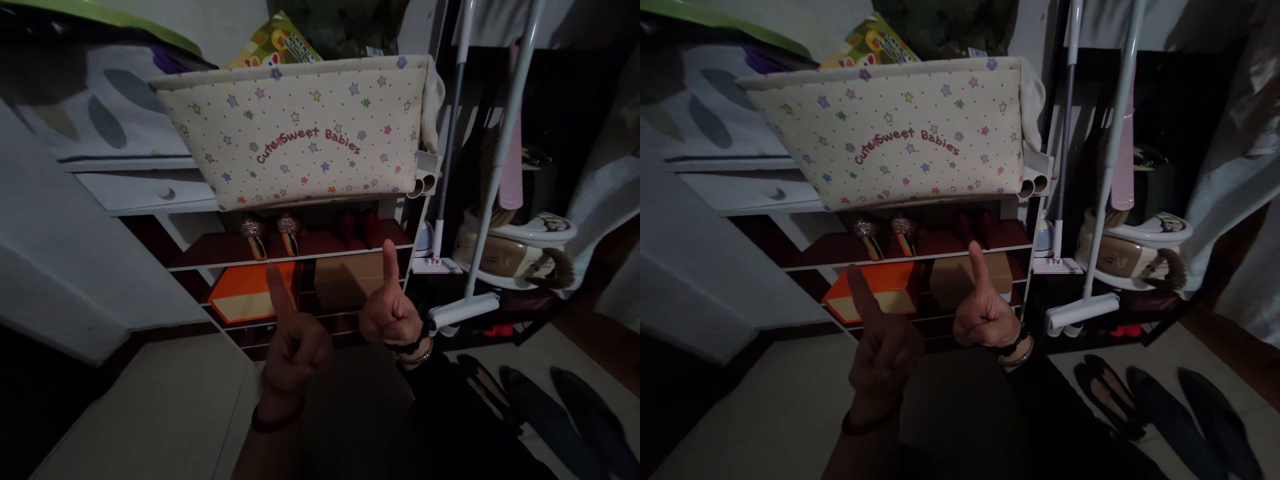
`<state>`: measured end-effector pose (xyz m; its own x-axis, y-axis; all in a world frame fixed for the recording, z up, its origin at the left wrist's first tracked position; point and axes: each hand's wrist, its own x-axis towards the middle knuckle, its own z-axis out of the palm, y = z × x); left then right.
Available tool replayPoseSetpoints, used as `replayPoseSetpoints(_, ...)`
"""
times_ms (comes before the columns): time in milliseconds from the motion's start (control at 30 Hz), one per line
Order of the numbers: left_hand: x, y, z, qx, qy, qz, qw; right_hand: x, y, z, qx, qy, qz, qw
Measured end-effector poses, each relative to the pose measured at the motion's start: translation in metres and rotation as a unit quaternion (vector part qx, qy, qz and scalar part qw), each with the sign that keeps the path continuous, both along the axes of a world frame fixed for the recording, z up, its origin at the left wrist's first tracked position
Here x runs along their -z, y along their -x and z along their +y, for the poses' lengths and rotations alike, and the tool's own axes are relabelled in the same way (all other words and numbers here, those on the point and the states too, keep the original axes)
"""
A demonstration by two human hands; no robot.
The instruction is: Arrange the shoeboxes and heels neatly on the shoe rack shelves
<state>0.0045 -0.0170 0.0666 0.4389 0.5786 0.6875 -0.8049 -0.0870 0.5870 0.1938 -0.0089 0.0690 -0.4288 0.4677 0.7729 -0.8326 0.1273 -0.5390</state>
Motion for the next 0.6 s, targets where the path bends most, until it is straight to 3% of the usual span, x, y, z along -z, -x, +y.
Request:
replayPoseSetpoints(267,0.014,0.007,0.008,0.022,-0.038,-0.004,0.999,0.034,-0.007,0.009,0.001,0.027,-0.013,1.000)
replayPoseSetpoints(400,0.013,0.008,0.010,0.068,-0.085,-0.002,0.994,0.038,-0.011,0.008,0.036,0.069,-0.061,0.995)
replayPoseSetpoints(600,0.012,0.010,0.007,0.018,-0.050,0.042,0.998,0.036,-0.016,0.005,0.060,0.086,-0.073,0.992)
